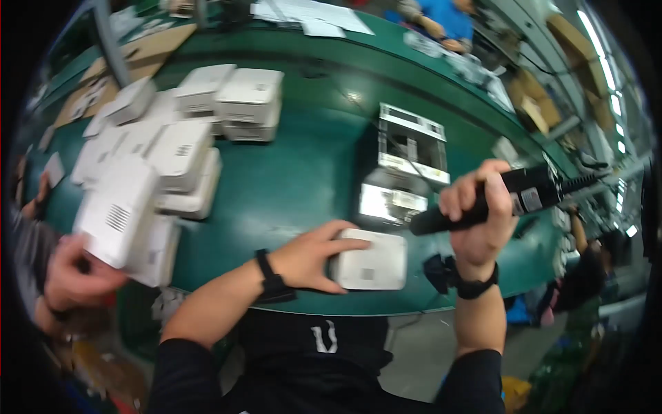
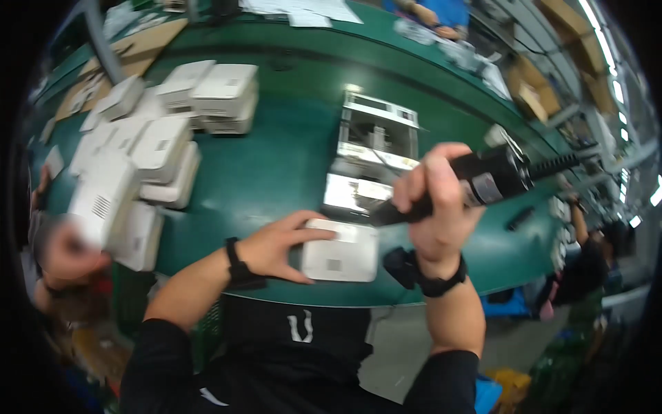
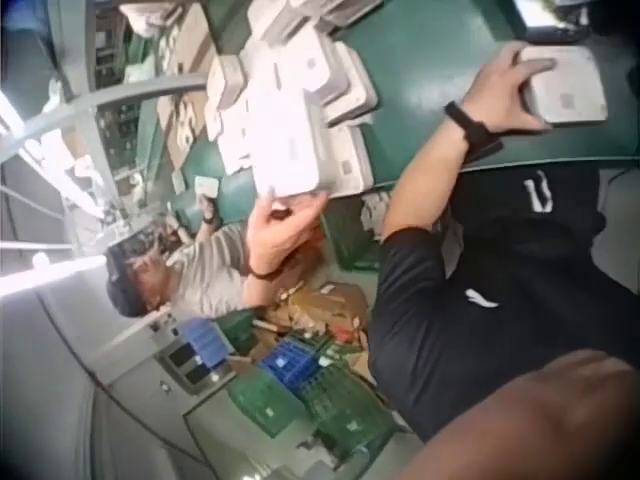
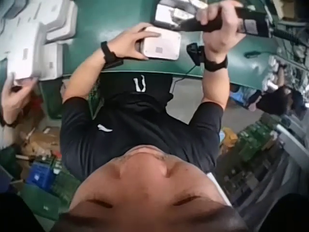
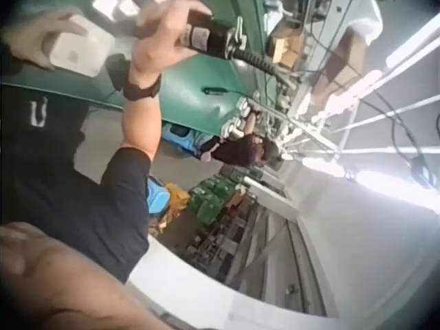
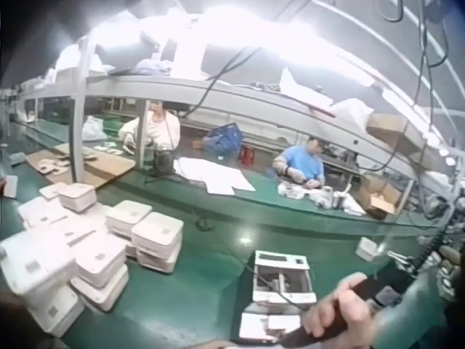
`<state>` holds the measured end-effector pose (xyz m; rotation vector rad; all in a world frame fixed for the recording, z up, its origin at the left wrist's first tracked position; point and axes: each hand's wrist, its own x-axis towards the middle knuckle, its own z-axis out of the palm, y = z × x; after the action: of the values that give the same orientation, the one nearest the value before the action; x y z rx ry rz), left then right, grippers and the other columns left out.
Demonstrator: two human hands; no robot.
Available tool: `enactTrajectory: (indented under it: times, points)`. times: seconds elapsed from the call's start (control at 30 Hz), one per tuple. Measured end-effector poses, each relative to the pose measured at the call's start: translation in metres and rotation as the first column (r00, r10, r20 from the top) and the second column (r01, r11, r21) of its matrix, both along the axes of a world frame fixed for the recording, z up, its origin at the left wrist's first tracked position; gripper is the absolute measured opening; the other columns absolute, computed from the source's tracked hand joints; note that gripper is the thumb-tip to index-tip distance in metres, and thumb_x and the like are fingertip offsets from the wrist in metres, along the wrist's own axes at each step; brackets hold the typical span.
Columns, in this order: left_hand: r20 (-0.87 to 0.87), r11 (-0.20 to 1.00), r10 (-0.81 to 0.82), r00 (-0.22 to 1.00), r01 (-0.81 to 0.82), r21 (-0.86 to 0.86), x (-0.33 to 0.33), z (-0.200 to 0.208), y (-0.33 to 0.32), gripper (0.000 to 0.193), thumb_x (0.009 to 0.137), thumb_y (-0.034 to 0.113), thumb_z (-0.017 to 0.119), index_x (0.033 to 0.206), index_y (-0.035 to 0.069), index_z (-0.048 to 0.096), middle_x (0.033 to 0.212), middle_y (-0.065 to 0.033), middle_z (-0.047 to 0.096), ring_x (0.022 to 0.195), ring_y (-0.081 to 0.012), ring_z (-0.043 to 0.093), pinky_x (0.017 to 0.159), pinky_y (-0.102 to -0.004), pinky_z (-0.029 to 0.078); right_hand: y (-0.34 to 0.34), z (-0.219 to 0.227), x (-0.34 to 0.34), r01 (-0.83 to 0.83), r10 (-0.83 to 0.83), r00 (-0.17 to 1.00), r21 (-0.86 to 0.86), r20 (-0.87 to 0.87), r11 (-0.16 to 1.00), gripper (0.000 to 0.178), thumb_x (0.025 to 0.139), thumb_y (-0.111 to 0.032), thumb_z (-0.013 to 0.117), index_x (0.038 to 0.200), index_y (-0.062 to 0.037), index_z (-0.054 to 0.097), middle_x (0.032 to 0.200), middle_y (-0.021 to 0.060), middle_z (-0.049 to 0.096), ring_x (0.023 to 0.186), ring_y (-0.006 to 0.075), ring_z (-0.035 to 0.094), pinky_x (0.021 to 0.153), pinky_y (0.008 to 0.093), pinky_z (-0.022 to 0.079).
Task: The person picks up a white box, places it on the table, and uses a power screwdriver to drive screws into it. They then turn the box over, place it on a stack, and repeat the process with another box.
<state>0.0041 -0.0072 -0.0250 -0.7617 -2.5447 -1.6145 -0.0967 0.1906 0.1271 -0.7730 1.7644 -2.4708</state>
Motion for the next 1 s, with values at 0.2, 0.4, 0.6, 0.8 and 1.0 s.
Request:
enactTrajectory:
  times: [0.2, 0.4, 0.6, 0.8, 1.0]
  points:
    - [0.006, 0.997, -0.011, 1.000, 0.011, -0.075, -0.004, 0.014, 0.003, 0.079, 0.062, 0.026, 0.086, 0.134, 0.023, 0.054, 0.134, -0.0129, 0.044, 0.119, -0.0327, 0.052, 0.097, -0.0402, 0.048, -0.004, 0.007, -0.016, 0.134, -0.120, 0.979, 0.082, -0.164, 0.988, 0.018, 0.093, -0.023, 0.053, 0.092, -0.0056, 0.047, 0.062, 0.0042, 0.046, 0.048, 0.0147, 0.043, 0.051, 0.0309, 0.041]
    - [0.010, 0.997, -0.002, 1.000, 0.003, -0.073, -0.004, 0.014, 0.005, 0.074, 0.063, 0.024, 0.087, 0.131, 0.020, 0.058, 0.133, -0.0145, 0.045, 0.117, -0.0334, 0.053, 0.098, -0.0400, 0.047, -0.008, 0.003, -0.019, 0.129, -0.108, 0.987, 0.182, -0.121, 0.975, 0.021, 0.094, -0.026, 0.050, 0.090, -0.0053, 0.048, 0.061, 0.0050, 0.046, 0.047, 0.0148, 0.044, 0.051, 0.0318, 0.041]
    - [-0.080, 0.996, 0.002, 0.997, -0.009, -0.093, -0.006, 0.009, 0.005, 0.071, 0.062, 0.021, 0.087, 0.128, 0.022, 0.061, 0.134, -0.0152, 0.044, 0.113, -0.0331, 0.054, 0.096, -0.0399, 0.048, -0.017, 0.006, 0.012, -0.081, 0.083, 0.996, 0.074, -0.033, 0.994, 0.021, 0.095, -0.027, 0.046, 0.095, -0.0058, 0.046, 0.061, 0.0050, 0.046, 0.047, 0.0143, 0.043, 0.051, 0.0327, 0.042]
    - [-0.016, 0.998, -0.014, 1.000, 0.013, -0.068, -0.003, 0.008, 0.004, 0.075, 0.060, 0.021, 0.087, 0.129, 0.025, 0.059, 0.137, -0.0158, 0.043, 0.120, -0.0357, 0.051, 0.098, -0.0413, 0.048, -0.032, -0.006, 0.017, -0.248, 0.252, 0.964, 0.058, -0.082, 0.967, 0.022, 0.095, -0.027, 0.047, 0.099, -0.0066, 0.044, 0.062, 0.0054, 0.047, 0.048, 0.0145, 0.043, 0.051, 0.0330, 0.041]
    - [-0.003, 0.999, -0.012, 1.000, 0.012, -0.037, -0.003, 0.008, 0.003, 0.076, 0.057, 0.018, 0.088, 0.128, 0.024, 0.061, 0.135, -0.0173, 0.045, 0.121, -0.0364, 0.050, 0.100, -0.0417, 0.046, -0.041, -0.022, 0.024, -0.200, 0.207, 0.977, 0.133, -0.043, 0.971, 0.022, 0.093, -0.026, 0.052, 0.095, -0.0067, 0.042, 0.061, 0.0061, 0.046, 0.048, 0.0153, 0.043, 0.050, 0.0332, 0.041]
